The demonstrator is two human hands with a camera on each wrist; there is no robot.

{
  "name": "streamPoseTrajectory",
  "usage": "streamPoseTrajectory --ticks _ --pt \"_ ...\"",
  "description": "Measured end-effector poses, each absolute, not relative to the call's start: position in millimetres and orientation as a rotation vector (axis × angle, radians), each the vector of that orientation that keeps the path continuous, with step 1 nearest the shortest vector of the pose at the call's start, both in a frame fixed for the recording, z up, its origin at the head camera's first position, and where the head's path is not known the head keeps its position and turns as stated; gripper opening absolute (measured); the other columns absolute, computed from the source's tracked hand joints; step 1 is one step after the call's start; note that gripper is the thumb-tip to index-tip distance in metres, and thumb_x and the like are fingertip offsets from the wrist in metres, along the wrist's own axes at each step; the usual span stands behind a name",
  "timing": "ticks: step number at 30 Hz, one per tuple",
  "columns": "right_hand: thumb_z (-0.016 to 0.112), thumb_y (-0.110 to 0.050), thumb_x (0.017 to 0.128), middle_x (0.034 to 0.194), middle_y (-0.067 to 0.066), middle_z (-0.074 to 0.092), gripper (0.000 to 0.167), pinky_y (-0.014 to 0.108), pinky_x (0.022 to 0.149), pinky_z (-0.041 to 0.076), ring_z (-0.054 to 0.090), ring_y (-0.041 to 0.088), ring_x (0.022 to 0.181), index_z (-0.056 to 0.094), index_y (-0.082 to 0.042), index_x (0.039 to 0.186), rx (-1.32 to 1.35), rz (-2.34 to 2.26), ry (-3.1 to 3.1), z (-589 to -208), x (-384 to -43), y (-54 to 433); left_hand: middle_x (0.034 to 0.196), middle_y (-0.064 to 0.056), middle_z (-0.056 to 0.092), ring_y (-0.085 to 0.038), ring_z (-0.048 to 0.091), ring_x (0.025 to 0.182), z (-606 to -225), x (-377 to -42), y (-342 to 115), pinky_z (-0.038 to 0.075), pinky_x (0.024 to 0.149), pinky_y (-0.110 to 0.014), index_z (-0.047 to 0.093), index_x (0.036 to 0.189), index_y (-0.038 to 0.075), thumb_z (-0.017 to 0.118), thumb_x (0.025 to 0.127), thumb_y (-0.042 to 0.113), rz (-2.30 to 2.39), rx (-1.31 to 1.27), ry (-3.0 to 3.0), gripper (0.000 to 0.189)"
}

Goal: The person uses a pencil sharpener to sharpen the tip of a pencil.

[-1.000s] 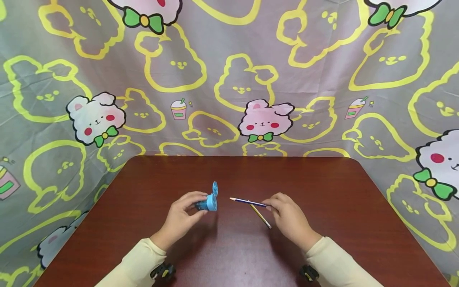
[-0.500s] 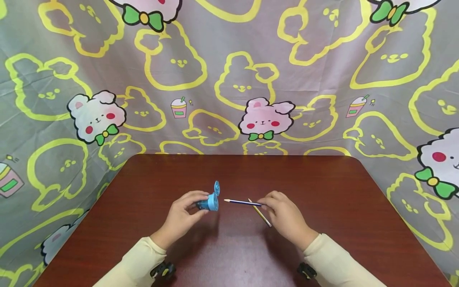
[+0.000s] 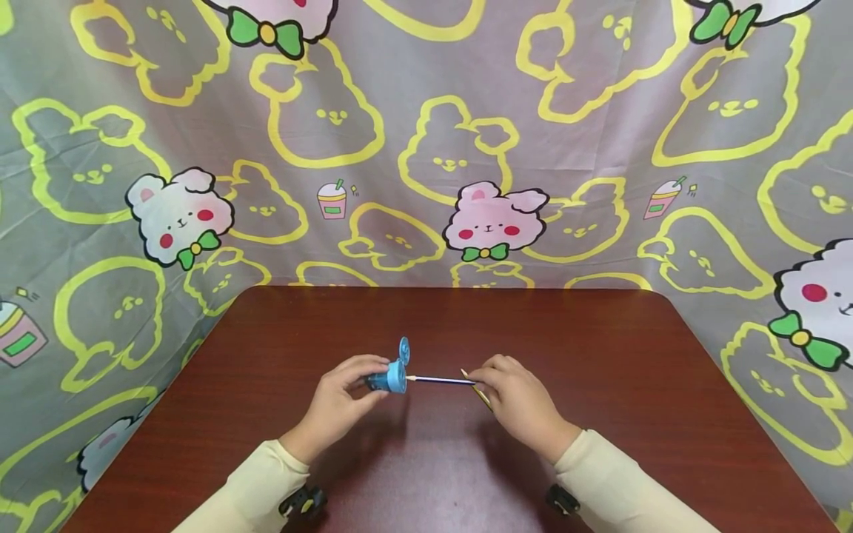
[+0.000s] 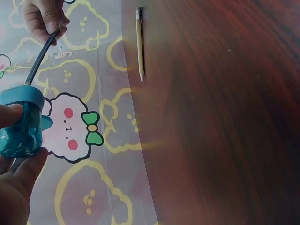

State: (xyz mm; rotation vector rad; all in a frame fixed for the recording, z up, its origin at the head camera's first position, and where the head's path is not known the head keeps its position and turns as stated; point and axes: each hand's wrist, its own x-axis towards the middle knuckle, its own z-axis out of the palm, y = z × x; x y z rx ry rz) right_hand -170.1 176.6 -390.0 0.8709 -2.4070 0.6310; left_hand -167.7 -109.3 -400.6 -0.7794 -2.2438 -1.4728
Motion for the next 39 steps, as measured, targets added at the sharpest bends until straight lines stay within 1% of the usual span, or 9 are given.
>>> streamPoseTrajectory --ticks 7,14,25,29,34,39 --pt "0.077 0.003 0.075 0.086 -0.007 0.061 0.023 0.028 0.067 0.050 0.056 0.011 0.081 0.074 -0.012 0.092 0.896 0.578 -2.415 -388.7 -172.1 174.0 0.110 -0.011 0.067 -0.028 0.064 0.100 -402.4 -167.8 -108.6 0.057 0.081 -0.033 0.071 0.104 0.002 0.075 0.075 -0.009 -1.449 -0.793 -2.244 0.031" --pt "0.077 0.001 0.074 0.085 -0.006 0.060 0.020 0.027 0.065 0.049 0.056 0.011 0.079 0.075 -0.012 0.090 0.938 0.498 -2.399 -385.3 -173.6 171.2 0.108 -0.010 0.068 -0.027 0.065 0.099 -405.0 -168.2 -109.2 0.057 0.080 -0.030 0.072 0.102 0.002 0.077 0.073 -0.011 -1.420 -0.819 -2.230 0.032" --pt "0.076 -0.002 0.077 0.086 -0.004 0.061 0.017 0.026 0.061 0.048 0.055 0.012 0.077 0.075 -0.010 0.093 1.000 0.485 -2.324 -384.9 -178.1 162.4 0.107 -0.012 0.068 -0.028 0.065 0.097 -407.7 -169.7 -107.7 0.057 0.078 -0.031 0.071 0.101 0.002 0.077 0.071 -0.012 -1.397 -0.867 -2.209 0.034" --pt "0.076 0.001 0.075 0.085 -0.003 0.061 0.020 0.027 0.061 0.048 0.055 0.013 0.077 0.075 -0.009 0.092 0.989 0.487 -2.317 -384.8 -178.5 158.2 0.108 -0.011 0.068 -0.028 0.065 0.098 -407.3 -169.6 -107.3 0.057 0.079 -0.030 0.071 0.102 0.002 0.077 0.071 -0.013 -1.386 -0.866 -2.212 0.035" --pt "0.075 0.011 0.071 0.085 -0.002 0.062 0.028 0.029 0.063 0.050 0.057 0.015 0.078 0.075 -0.008 0.092 0.952 0.471 -2.347 -383.3 -176.8 154.6 0.109 -0.010 0.067 -0.027 0.064 0.100 -404.9 -170.2 -106.5 0.056 0.079 -0.029 0.071 0.102 0.003 0.077 0.069 -0.013 -1.296 -0.875 -2.213 0.037" --pt "0.073 0.013 0.070 0.086 -0.003 0.062 0.032 0.030 0.064 0.051 0.057 0.015 0.080 0.074 -0.010 0.093 0.920 0.482 -2.369 -382.0 -174.9 153.4 0.108 -0.010 0.067 -0.026 0.064 0.099 -403.6 -171.0 -106.2 0.057 0.078 -0.028 0.071 0.101 0.003 0.078 0.067 -0.013 -1.238 -0.869 -2.208 0.038"
